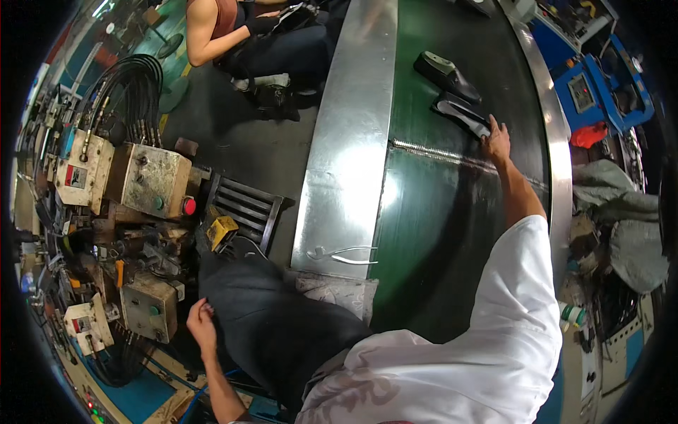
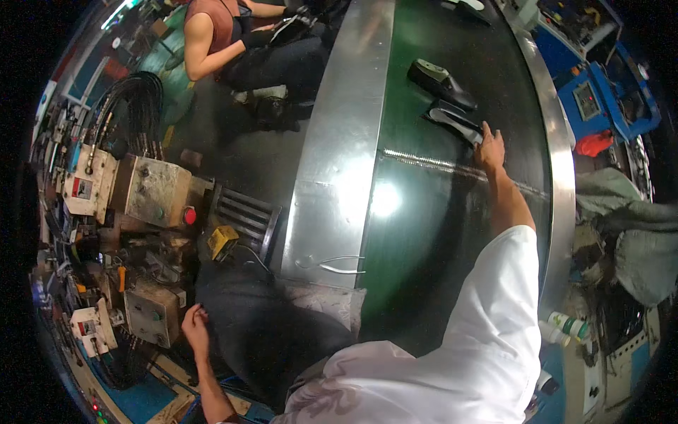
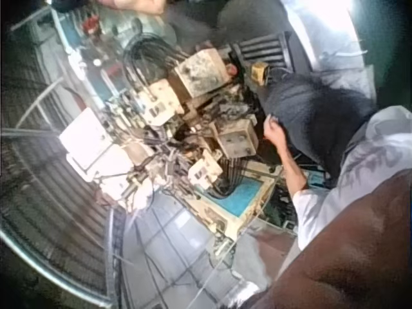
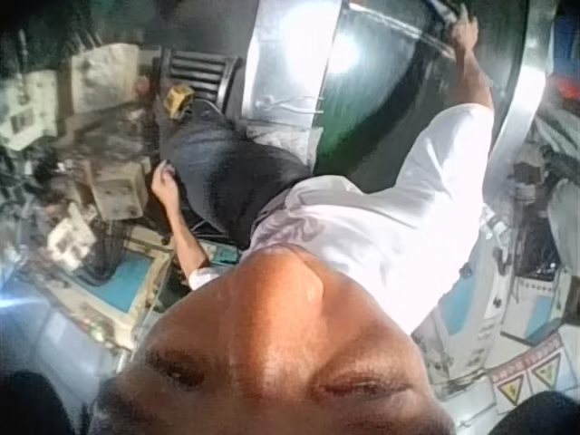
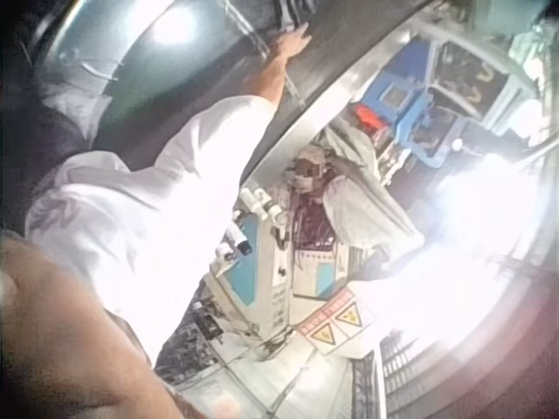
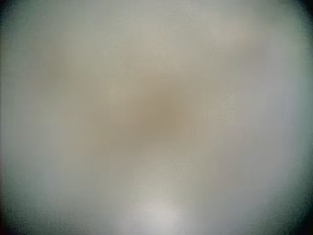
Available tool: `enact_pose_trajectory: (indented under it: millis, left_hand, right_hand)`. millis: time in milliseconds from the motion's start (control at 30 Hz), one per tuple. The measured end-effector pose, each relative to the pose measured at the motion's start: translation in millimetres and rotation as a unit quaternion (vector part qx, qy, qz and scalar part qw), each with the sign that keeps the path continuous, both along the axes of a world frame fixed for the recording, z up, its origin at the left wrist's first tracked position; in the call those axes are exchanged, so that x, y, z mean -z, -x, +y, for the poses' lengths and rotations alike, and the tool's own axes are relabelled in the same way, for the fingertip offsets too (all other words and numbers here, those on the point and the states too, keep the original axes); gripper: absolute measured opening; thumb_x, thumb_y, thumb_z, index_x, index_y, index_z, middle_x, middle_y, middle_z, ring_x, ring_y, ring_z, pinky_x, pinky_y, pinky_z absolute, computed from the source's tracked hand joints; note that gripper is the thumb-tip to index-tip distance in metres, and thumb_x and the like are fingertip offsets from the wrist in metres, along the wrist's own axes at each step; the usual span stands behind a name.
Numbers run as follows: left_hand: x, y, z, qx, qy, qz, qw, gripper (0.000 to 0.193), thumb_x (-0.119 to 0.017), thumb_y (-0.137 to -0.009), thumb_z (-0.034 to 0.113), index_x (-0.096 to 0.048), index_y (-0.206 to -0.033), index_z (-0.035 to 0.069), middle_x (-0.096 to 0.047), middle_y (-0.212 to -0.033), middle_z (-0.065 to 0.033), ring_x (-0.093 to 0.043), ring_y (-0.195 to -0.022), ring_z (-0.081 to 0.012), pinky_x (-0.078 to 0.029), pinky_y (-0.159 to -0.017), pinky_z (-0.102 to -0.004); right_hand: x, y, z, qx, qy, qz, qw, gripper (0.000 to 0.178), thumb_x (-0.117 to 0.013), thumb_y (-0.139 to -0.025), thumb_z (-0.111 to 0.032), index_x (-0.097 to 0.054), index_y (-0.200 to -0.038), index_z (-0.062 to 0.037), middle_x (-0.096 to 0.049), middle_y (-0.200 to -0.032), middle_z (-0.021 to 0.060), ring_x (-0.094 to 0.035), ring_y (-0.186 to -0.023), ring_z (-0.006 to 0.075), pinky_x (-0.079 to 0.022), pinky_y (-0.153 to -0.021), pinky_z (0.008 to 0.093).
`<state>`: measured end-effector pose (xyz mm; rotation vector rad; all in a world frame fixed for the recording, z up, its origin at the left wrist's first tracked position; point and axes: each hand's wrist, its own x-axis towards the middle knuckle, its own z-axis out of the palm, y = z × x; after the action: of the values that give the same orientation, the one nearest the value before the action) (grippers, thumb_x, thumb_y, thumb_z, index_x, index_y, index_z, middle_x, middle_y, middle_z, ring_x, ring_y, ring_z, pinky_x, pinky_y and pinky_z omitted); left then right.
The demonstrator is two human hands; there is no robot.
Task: The person picks up black shoe uppers and white insoles from a conveyor belt. They place the insoles into the uppers and press them into a machine mold to secure the fit. The person then removes the assembled shoes and places them on a nearby surface. This process is repeated for multiple pairs of shoes.
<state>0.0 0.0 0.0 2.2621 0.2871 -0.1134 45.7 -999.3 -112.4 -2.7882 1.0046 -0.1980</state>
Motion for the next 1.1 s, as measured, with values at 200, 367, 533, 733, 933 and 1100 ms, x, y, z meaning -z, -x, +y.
enact_pose_trajectory:
  millis: [200,367,533,733,933,1100]
  left_hand:
    - [4,82,86,-0.016,-0.234,0.049,0.971,0.024,-0.055,-0.098,-0.003,-0.073,-0.113,-0.006,-0.073,-0.095,-0.0199,-0.070,-0.085,-0.0309,-0.056,-0.083,-0.0427]
    - [11,178,121,-0.129,-0.325,0.136,0.927,0.028,-0.052,-0.092,-0.005,-0.074,-0.108,-0.008,-0.074,-0.100,-0.0287,-0.072,-0.100,-0.0431,-0.056,-0.092,-0.0461]
    - [37,205,147,-0.142,-0.296,0.095,0.940,0.023,-0.054,-0.092,-0.006,-0.073,-0.104,-0.009,-0.074,-0.098,-0.0240,-0.073,-0.090,-0.0389,-0.057,-0.087,-0.0438]
    - [-7,72,60,-0.001,-0.138,-0.058,0.989,0.024,-0.055,-0.093,-0.007,-0.072,-0.110,-0.009,-0.069,-0.095,-0.0231,-0.071,-0.087,-0.0372,-0.055,-0.076,-0.0440]
    - [-84,-56,-85,0.022,0.201,-0.107,0.973,0.035,-0.056,-0.110,0.008,-0.063,-0.142,-0.005,-0.072,-0.123,-0.0136,-0.072,-0.110,-0.0208,-0.058,-0.097,-0.0325]
    - [-113,-96,-130,0.086,0.282,-0.229,0.928,0.053,-0.068,-0.106,0.016,-0.053,-0.154,0.000,-0.067,-0.134,-0.0180,-0.068,-0.118,-0.0235,-0.058,-0.092,-0.0339]
  right_hand:
    - [-22,-46,-6,-0.005,0.074,0.191,0.979,0.095,-0.075,-0.091,-0.047,-0.024,-0.171,-0.0411,-0.047,-0.160,0.0324,-0.049,-0.143,0.0544,-0.044,-0.117,0.0575]
    - [-13,-59,21,-0.020,0.073,0.209,0.975,0.098,-0.077,-0.091,-0.044,-0.019,-0.171,-0.0457,-0.057,-0.150,0.0274,-0.057,-0.133,0.0531,-0.048,-0.108,0.0627]
    - [-10,-62,66,0.056,-0.035,0.160,0.985,0.096,-0.079,-0.091,-0.039,-0.025,-0.170,-0.0316,-0.059,-0.146,0.0261,-0.059,-0.131,0.0536,-0.051,-0.110,0.0580]
    - [-25,-84,144,0.005,-0.335,-0.019,0.942,0.085,-0.086,-0.090,-0.026,-0.046,-0.159,0.0015,-0.067,-0.142,0.0196,-0.067,-0.124,0.0268,-0.058,-0.100,0.0406]
    - [-161,-59,402,-0.120,-0.597,-0.077,0.789,0.052,-0.079,-0.097,-0.025,-0.061,-0.136,0.0040,-0.071,-0.114,0.0120,-0.069,-0.098,0.0187,-0.057,-0.084,0.0357]
    - [-191,-19,583,-0.236,-0.618,-0.021,0.750,0.079,-0.081,-0.096,-0.027,-0.046,-0.158,0.0056,-0.068,-0.134,0.0167,-0.066,-0.118,0.0222,-0.054,-0.103,0.0375]
